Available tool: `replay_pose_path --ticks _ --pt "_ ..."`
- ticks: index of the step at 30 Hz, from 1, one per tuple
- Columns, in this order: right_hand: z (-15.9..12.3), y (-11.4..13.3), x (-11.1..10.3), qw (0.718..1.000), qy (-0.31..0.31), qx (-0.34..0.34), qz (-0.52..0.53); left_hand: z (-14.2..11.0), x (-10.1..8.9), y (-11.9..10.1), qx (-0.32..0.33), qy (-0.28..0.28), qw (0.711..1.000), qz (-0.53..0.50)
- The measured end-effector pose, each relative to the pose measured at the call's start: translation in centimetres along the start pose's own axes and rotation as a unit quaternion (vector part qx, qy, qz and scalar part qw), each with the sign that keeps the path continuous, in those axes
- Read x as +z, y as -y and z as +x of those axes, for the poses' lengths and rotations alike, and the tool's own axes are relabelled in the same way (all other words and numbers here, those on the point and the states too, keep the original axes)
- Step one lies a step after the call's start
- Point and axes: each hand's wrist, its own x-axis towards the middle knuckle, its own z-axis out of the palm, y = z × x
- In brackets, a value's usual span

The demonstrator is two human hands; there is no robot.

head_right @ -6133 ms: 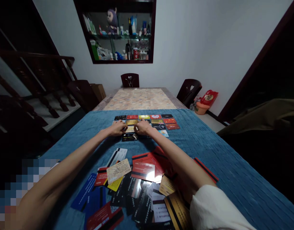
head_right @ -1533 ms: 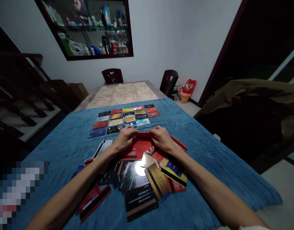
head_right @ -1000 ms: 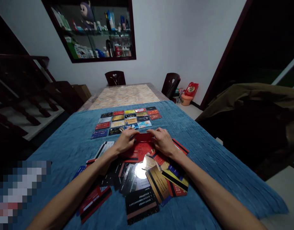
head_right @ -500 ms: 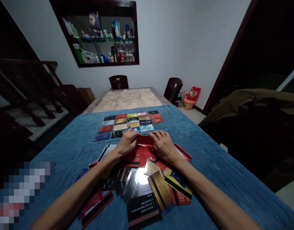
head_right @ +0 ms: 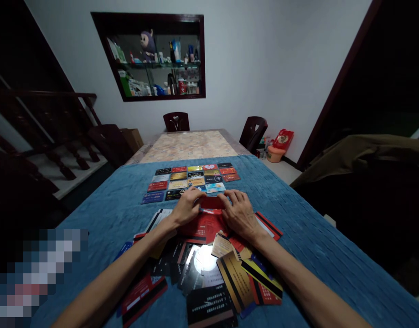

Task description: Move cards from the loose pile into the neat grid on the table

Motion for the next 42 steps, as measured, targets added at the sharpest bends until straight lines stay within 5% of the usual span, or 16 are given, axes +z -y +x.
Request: replay_pose_path --ticks 10,21,29,42 --pt "0.2 0.1 0.0 0.999 -0.032 -0.013 -0.015 -0.3 0.0 0.1 0.021 -0.004 1.000 0.009" --pt "1.0 -0.6 0.4 1.000 -0.020 -0.013 -0.016 -0.9 -0.2 0.0 0.038 0.023 0.987 0.156" --pt "1.8 -0.8 0.7 0.998 -0.036 -0.052 -0.010 -1.8 0.2 1.7 0.087 -0.013 0.966 0.243" --pt "5.1 -1.0 1.9 0.993 0.020 -0.115 0.025 -1.4 -2.4 3.1 0.082 0.010 0.949 0.304"
